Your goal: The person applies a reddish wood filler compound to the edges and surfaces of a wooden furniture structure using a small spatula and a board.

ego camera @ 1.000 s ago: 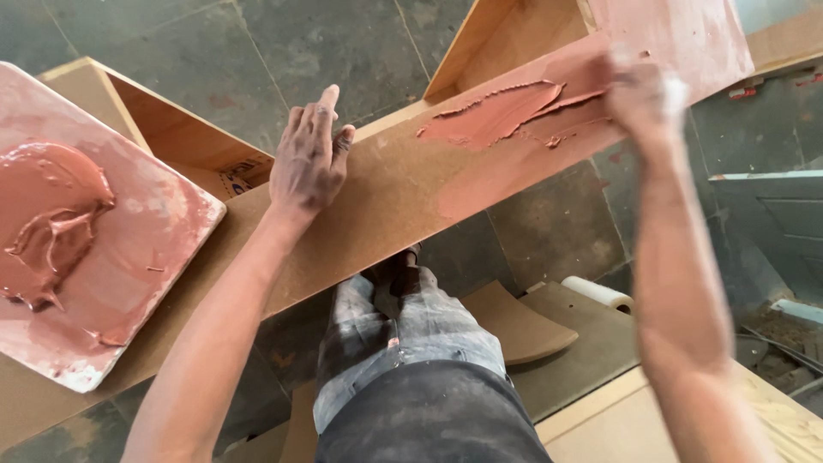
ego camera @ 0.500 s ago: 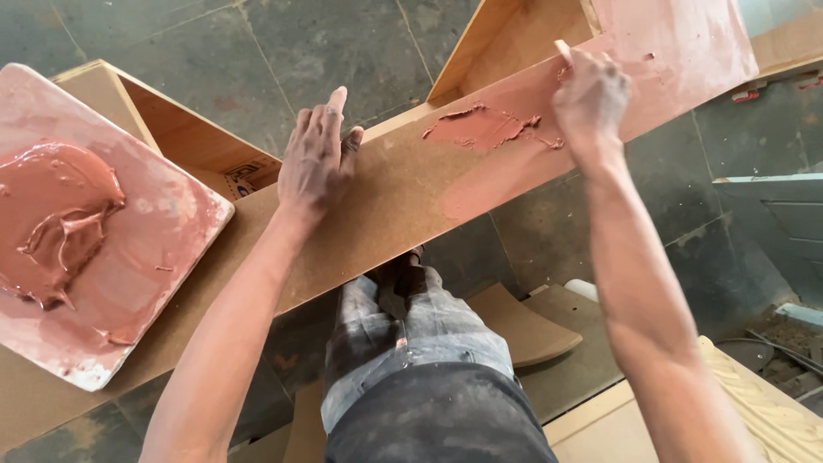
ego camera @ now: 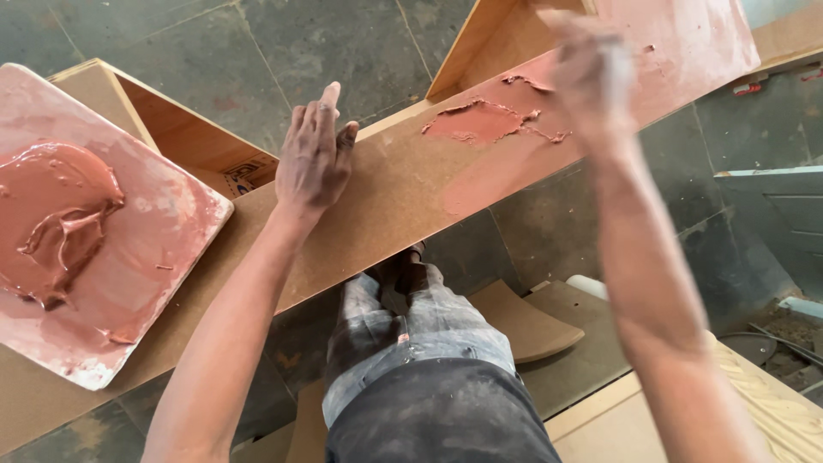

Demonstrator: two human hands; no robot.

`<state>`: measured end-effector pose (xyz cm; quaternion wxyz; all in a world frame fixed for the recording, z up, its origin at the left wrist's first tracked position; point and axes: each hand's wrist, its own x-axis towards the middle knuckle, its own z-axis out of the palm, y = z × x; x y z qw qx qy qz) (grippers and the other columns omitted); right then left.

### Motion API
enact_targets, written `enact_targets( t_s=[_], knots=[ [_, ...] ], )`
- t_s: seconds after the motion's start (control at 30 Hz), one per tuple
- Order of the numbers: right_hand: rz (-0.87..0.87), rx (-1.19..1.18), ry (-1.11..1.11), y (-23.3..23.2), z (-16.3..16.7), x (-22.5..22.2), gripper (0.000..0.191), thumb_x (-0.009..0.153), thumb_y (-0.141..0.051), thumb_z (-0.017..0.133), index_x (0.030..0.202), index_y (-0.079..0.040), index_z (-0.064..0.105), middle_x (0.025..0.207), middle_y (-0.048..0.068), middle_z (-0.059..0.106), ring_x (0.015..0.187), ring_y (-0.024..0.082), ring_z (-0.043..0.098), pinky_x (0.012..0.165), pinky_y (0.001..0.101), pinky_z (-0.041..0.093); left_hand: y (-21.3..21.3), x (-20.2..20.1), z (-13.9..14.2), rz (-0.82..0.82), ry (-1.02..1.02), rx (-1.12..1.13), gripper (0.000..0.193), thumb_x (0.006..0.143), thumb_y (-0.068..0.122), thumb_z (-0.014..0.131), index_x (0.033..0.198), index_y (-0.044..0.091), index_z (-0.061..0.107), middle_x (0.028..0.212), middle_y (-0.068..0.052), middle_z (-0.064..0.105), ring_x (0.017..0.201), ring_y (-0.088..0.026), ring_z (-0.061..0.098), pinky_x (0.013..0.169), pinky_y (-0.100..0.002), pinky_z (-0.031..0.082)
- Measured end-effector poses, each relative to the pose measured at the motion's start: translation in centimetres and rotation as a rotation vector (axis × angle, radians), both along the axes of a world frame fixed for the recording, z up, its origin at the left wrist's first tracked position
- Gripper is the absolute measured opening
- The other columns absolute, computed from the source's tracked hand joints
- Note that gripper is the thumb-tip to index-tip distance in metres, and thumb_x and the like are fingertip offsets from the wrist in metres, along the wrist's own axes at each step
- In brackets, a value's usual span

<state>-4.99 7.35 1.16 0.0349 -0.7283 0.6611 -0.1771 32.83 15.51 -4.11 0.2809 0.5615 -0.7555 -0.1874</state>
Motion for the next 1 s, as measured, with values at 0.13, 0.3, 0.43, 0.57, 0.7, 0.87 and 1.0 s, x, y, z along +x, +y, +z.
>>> enact_targets(
  t_s=[0.13, 0.3, 0.43, 0.57, 0.7, 0.87, 1.0],
  knots=[
    [-0.036, 0.046, 0.314, -1.1, -0.5, -6.6, 0.024, 0.092, -0.007, 0.056, 0.099, -0.008, 0.079, 0.090, 0.019, 0.074, 0.089, 0.039, 0.068, 0.088, 0.0500, 0.055, -0.2, 0.1, 0.1, -0.009, 0.019, -0.048, 0.054, 0.110, 0.027, 0.058, 0.152, -0.003, 0.041, 0.115, -0.016, 0.061, 0.107, -0.034, 0.056, 0.098, -0.043, 0.048],
    [-0.016, 0.092, -0.157, 0.3, -3.5, -2.5, 0.026, 0.107, -0.025, 0.056, 0.098, -0.014, 0.077, 0.084, 0.013, 0.073, 0.070, 0.030, 0.071, 0.067, 0.0456, 0.053, 0.1, 0.6, -1.0, 0.013, 0.092, -0.034, 0.052, 0.113, 0.027, 0.056, 0.154, -0.001, 0.041, 0.117, -0.015, 0.062, 0.111, -0.033, 0.057, 0.100, -0.043, 0.049],
    [0.226, 0.058, -0.120, 5.2, -3.4, 8.4, 0.032, 0.092, -0.004, 0.058, 0.112, -0.015, 0.081, 0.077, 0.012, 0.073, 0.062, 0.027, 0.069, 0.054, 0.0394, 0.052, 0.3, 1.2, -2.2, 0.075, 0.256, -0.052, 0.054, 0.116, 0.035, 0.050, 0.157, 0.002, 0.039, 0.119, -0.013, 0.062, 0.116, -0.028, 0.058, 0.103, -0.040, 0.049],
    [0.421, -0.078, -0.154, 11.3, -1.8, 20.3, 0.023, 0.076, -0.007, 0.063, 0.095, -0.011, 0.075, 0.086, 0.010, 0.073, 0.082, 0.031, 0.067, 0.073, 0.0435, 0.054, -0.1, 1.9, -3.1, 0.123, 0.419, -0.058, 0.061, 0.119, 0.048, 0.033, 0.162, 0.005, 0.033, 0.116, -0.007, 0.064, 0.104, -0.020, 0.058, 0.099, -0.036, 0.049],
    [0.380, 0.010, 0.077, 13.3, 0.1, 20.9, 0.038, 0.074, -0.004, 0.061, 0.110, -0.008, 0.075, 0.105, 0.013, 0.073, 0.096, 0.032, 0.069, 0.084, 0.0423, 0.056, -0.1, 2.7, -3.4, 0.139, 0.632, -0.067, 0.068, 0.118, 0.058, 0.028, 0.162, 0.007, 0.034, 0.120, -0.007, 0.065, 0.099, -0.017, 0.059, 0.094, -0.033, 0.052],
    [0.396, -0.129, -0.041, 11.0, 2.3, 10.2, 0.039, 0.090, 0.003, 0.055, 0.126, -0.002, 0.070, 0.124, 0.017, 0.072, 0.112, 0.038, 0.067, 0.101, 0.0441, 0.054, 0.2, 2.7, -3.3, 0.157, 0.596, -0.057, 0.079, 0.113, 0.068, 0.024, 0.161, 0.007, 0.033, 0.121, -0.006, 0.067, 0.103, -0.017, 0.062, 0.096, -0.034, 0.052],
    [0.164, -0.164, -0.042, 13.0, 0.8, 11.9, 0.038, 0.091, 0.001, 0.057, 0.126, -0.004, 0.069, 0.115, 0.018, 0.072, 0.108, 0.036, 0.068, 0.098, 0.0457, 0.054, 0.0, 2.4, -3.0, 0.150, 0.598, -0.042, 0.082, 0.110, 0.070, 0.023, 0.160, 0.006, 0.034, 0.121, -0.006, 0.068, 0.110, -0.019, 0.064, 0.102, -0.036, 0.051]
  ],
)
